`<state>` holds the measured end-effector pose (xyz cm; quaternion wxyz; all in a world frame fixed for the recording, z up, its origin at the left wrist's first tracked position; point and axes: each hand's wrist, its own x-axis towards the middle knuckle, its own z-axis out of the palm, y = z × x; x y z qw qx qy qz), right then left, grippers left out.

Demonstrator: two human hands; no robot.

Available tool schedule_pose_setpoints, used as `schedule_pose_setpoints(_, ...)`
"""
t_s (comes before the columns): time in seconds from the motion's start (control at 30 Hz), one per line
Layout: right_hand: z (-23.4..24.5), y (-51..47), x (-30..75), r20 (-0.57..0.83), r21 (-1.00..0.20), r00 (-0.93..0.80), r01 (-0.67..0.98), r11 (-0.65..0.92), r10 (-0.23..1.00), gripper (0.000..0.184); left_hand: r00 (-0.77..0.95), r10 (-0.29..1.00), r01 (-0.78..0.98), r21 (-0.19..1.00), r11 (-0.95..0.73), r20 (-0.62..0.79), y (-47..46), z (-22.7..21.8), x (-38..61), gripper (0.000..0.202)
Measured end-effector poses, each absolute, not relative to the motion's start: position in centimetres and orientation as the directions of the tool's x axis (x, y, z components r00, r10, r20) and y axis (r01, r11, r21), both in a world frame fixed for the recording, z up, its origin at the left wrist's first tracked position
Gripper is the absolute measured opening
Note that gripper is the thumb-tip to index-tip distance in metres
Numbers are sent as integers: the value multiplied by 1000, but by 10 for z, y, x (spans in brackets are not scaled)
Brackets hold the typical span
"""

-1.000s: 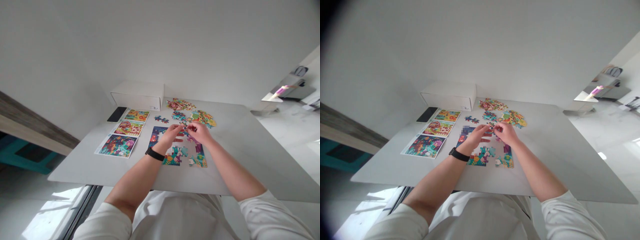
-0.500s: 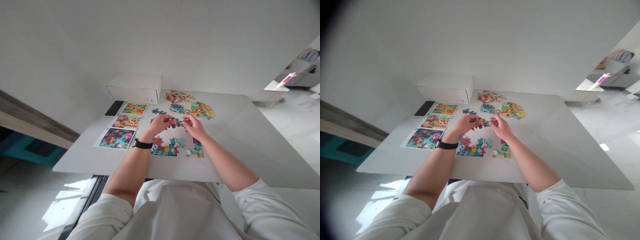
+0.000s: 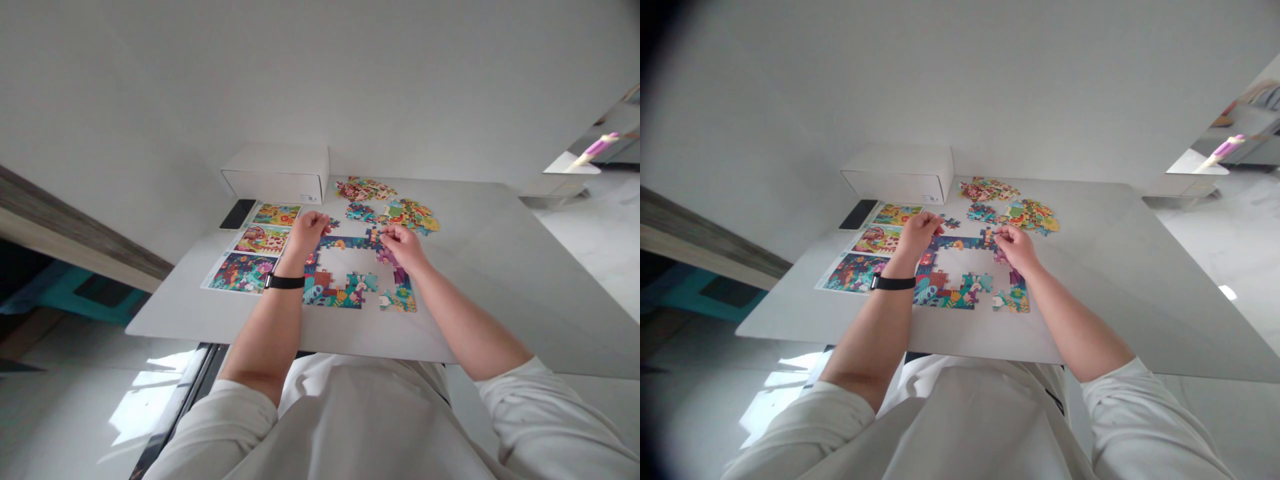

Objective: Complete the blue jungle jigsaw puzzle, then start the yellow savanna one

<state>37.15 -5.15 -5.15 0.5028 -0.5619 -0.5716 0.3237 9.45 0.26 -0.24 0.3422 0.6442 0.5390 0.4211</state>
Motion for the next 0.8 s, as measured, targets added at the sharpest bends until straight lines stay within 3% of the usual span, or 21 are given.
schedule_pose_setpoints(0.2,-57,-47,374,208,-931,151,335,149,966,32,34,986,409,898,-164,165,0,-2,95,51)
schedule_pose_setpoints(0.47,-55,-52,370,212,-928,100,334,168,972,32,345,931,382,889,-252,116,-15,-13,124,19)
schedule_pose_setpoints(0.7,-49,-56,367,185,-919,10,356,169,983,31,477,877,297,927,-231,66,-21,-29,141,30)
schedule_pose_setpoints(0.8,-47,-60,365,274,-849,13,472,236,962,35,444,895,296,938,-178,30,-21,-25,136,30)
